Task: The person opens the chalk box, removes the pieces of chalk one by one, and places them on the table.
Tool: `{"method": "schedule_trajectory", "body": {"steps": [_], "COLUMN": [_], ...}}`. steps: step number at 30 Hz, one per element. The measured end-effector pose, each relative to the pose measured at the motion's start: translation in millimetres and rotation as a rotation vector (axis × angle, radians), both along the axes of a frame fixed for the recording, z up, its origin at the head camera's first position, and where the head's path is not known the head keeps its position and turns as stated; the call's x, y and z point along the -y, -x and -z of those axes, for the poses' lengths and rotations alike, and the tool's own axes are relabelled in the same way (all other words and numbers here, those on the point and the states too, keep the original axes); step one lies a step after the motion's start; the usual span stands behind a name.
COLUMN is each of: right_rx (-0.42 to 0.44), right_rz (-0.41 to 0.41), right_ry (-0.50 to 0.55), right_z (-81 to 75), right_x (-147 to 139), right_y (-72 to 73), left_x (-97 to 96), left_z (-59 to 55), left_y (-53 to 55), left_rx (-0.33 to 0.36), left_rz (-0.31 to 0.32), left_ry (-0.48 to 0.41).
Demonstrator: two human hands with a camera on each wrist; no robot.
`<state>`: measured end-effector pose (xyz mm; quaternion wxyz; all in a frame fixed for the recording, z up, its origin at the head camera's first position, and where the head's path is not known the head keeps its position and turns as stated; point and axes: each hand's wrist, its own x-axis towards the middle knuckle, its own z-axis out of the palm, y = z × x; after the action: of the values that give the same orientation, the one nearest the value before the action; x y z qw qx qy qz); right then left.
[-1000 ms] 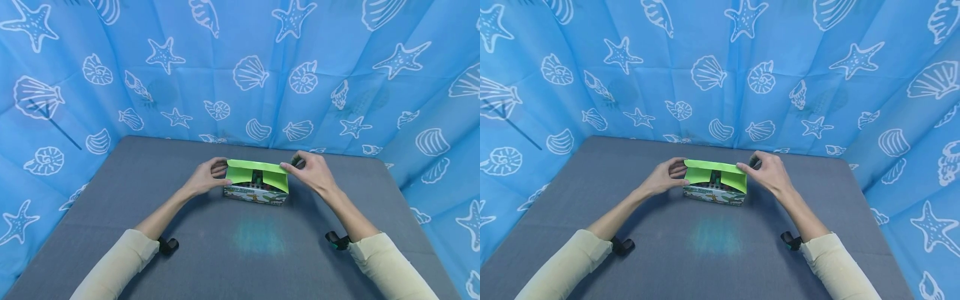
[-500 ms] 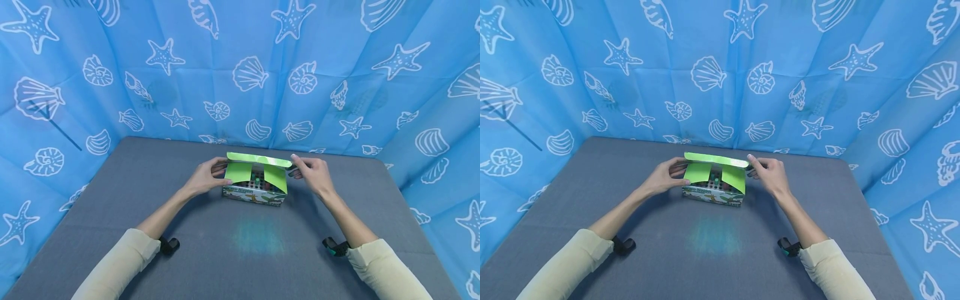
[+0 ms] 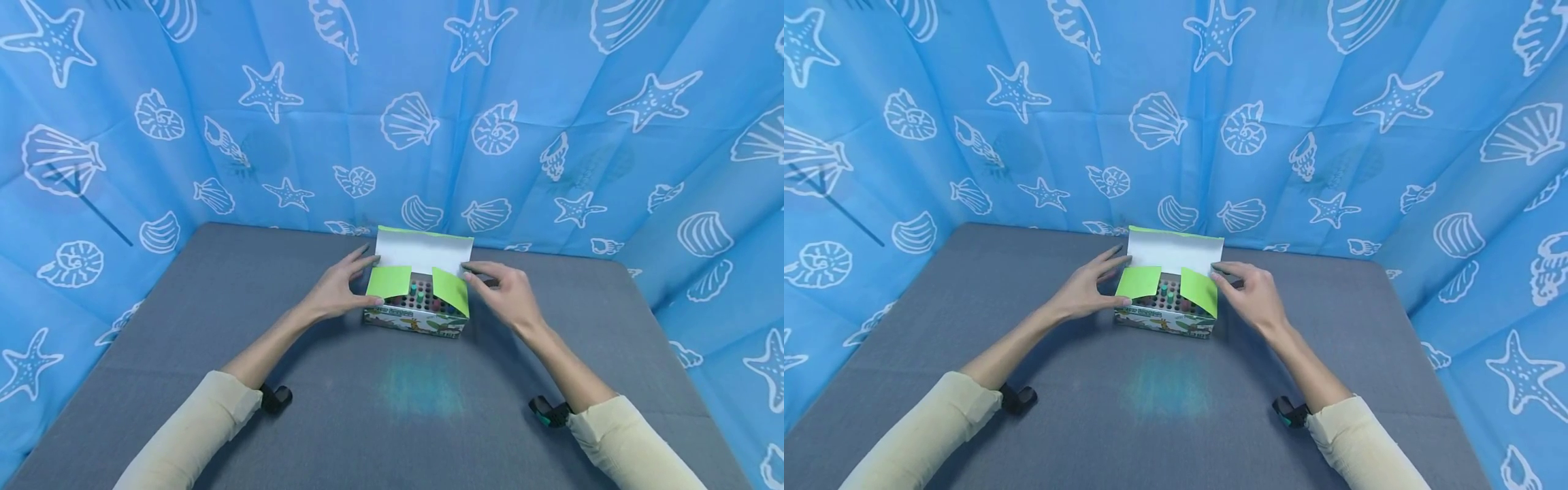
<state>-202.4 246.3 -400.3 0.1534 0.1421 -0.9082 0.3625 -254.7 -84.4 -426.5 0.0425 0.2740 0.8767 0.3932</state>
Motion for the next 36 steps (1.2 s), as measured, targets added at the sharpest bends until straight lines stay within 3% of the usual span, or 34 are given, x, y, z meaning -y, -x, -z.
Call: {"method": "schedule_trajectory", "body": {"steps": [5, 18, 27, 36], "right_rx": [-0.022, 0.056, 0.163, 0.207], "right_rz": [-0.043, -0.115, -0.109, -0.114], "right_ry": [-0.102, -0.275, -0.214, -0.207], "right_z": [4.4, 11.5, 16.6, 18.9], "right_x": [-4, -5, -3, -5], "right_y": [-2.1, -7.4, -9.2, -10.3], "left_x": [-0.5, 0.6, -0.1, 0.9], "left_z": [-0.9, 1.0, 0.0, 2.6], "left_y": [1.5, 3.0, 1.0, 1.3], "left_rx": [-0.068, -0.091, -0.061, -0.033], "left_rz": [0.026, 0.075, 0.071, 0.066], "left_ry": [0.060, 0.073, 0.124, 0.120]}}
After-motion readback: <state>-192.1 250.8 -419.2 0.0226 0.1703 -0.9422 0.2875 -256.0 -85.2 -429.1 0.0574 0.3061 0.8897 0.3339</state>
